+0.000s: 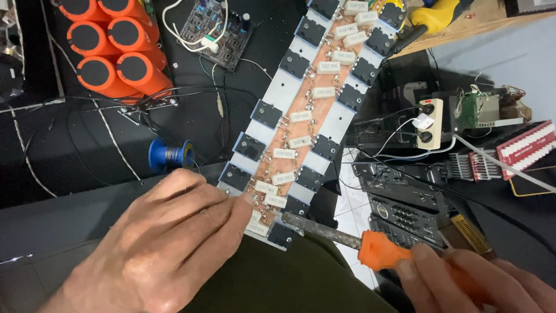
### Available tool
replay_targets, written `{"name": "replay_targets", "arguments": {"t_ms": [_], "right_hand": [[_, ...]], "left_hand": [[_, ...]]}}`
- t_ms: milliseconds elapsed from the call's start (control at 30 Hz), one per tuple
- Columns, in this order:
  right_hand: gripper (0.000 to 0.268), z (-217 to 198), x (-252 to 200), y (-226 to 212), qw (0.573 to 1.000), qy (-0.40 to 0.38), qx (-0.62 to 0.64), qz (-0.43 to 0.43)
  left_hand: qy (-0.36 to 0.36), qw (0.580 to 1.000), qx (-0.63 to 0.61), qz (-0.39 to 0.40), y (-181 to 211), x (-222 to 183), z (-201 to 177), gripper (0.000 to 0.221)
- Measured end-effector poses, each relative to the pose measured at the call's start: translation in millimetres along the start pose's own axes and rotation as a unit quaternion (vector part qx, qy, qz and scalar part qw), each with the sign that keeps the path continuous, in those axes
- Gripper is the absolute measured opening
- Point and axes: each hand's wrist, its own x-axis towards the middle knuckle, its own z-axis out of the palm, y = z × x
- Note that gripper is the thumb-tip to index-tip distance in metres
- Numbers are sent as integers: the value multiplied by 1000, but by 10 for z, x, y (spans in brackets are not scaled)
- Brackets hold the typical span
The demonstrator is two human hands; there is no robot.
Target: Soldering electronic components onto a circuit board and preparing wire connections using pliers.
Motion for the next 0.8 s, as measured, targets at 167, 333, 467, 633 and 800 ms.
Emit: {"name": "replay_targets", "arguments": {"t_ms": [167, 333, 467, 633, 800], "right_hand": [[33, -8, 26, 17, 999, -2, 4, -35], [42, -52, 107, 101, 992, -28, 6, -125], [39, 0, 15, 61, 997, -20, 11, -75], [70, -6, -86, 119, 996, -58, -9, -75], [32, 168, -51, 128, 989, -106, 46, 92]], "left_hand": [[1, 1000, -17, -14, 19, -5, 17, 41], [9, 1000, 1, -9, 3, 23, 35, 24], [16, 1000, 15, -1, 8, 28, 60, 25], [13, 998, 53, 0, 42, 51, 28, 8], [112, 979, 117, -120, 140, 136, 53, 9]]}}
